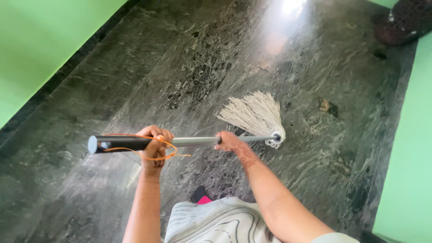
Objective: The person mops the dark, patterned stone floor using a mop, moving the mop head back and forth while holding the long handle with both hands.
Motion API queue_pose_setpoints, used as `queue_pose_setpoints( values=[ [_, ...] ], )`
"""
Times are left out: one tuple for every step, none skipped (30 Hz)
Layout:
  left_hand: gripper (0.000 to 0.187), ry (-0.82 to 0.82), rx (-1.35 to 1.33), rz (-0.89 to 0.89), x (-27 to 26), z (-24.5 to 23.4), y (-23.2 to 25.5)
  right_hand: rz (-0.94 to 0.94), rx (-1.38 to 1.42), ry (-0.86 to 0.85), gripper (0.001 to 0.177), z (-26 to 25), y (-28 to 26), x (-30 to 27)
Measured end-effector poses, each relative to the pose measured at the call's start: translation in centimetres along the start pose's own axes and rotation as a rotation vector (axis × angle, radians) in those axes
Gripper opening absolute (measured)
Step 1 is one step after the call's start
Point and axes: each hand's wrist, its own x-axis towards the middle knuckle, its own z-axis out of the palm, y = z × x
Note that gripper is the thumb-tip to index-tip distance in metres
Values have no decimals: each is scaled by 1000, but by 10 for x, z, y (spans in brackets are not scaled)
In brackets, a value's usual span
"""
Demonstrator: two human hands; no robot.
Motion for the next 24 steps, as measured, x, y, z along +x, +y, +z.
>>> queue_pose_setpoints(
  values=[
    [26, 13, -2, 21, -3, 10, -4, 3, 24, -24, 32, -6, 6, -5],
    [26, 28, -6, 36, -5, 21, -10, 12, 49, -51, 30, -12, 13, -12],
    [27, 35, -7, 36, -5, 31, -17, 21, 75, -79, 29, -20, 22, -20],
    [28, 41, -5, 31, -10, 41, -23, -14, 76, -81, 29, -23, 32, -31],
    [29, 47, -2, 25, -18, 52, -31, -49, 78, -84, 28, -27, 43, -42],
    [29, 37, 4, 33, -18, 61, -37, -91, 82, -68, 28, -37, 50, -39],
    [28, 26, 11, 42, -20, 70, -42, -85, 60, -71, 28, -45, 56, -37],
    [28, 15, 18, 37, -26, 77, -47, -70, 47, -76, 29, -43, 62, -44],
    [28, 37, 13, 46, -28, 81, -51, -54, 34, -82, 30, -42, 68, -51],
    [27, 62, 2, 45, -32, 86, -58, -42, 31, -89, 30, -41, 76, -61],
    [27, 88, -8, 44, -36, 90, -65, -29, 28, -97, 31, -40, 82, -67],
    [26, 71, -29, 41, -41, 95, -70, -17, 18, -100, 31, -44, 90, -72],
    [25, 53, -49, 38, -49, 100, -74, -24, 31, -94, 32, -43, 98, -81],
    [24, 37, -70, 38, -53, 106, -79, -33, 41, -86, 33, -41, 105, -88],
    [25, 28, -68, 37, -55, 113, -85, -43, 51, -78, 34, -41, 113, -93],
    [26, 26, -65, 37, -61, 120, -91, -57, 36, -68, 34, -42, 123, -99],
    [26, 24, -62, 36, -67, 127, -95, -70, 21, -58, 35, -44, 134, -106],
    [26, 36, -64, 24, -70, 134, -101, -84, 9, -51, 35, -45, 143, -114],
    [26, 48, -65, 12, -69, 143, -110, -43, 44, -59, 34, -48, 152, -123],
    [26, 51, -66, 1, -66, 152, -116, -1, 80, -58, 33, -55, 160, -128],
    [25, 49, -50, -10, -66, 160, -122, 41, 117, -58, 32, -60, 166, -136],
    [25, 42, -38, -22, -67, 171, -129, 44, 102, -30, 33, -64, 173, -148],
    [24, 34, -25, -34, -68, 179, -134, 48, 87, -3, 34, -66, 179, -160],
    [24, 2, -47, -46, -67, 186, -139, 52, 66, 30, 35, -72, 187, -168]
  ],
)
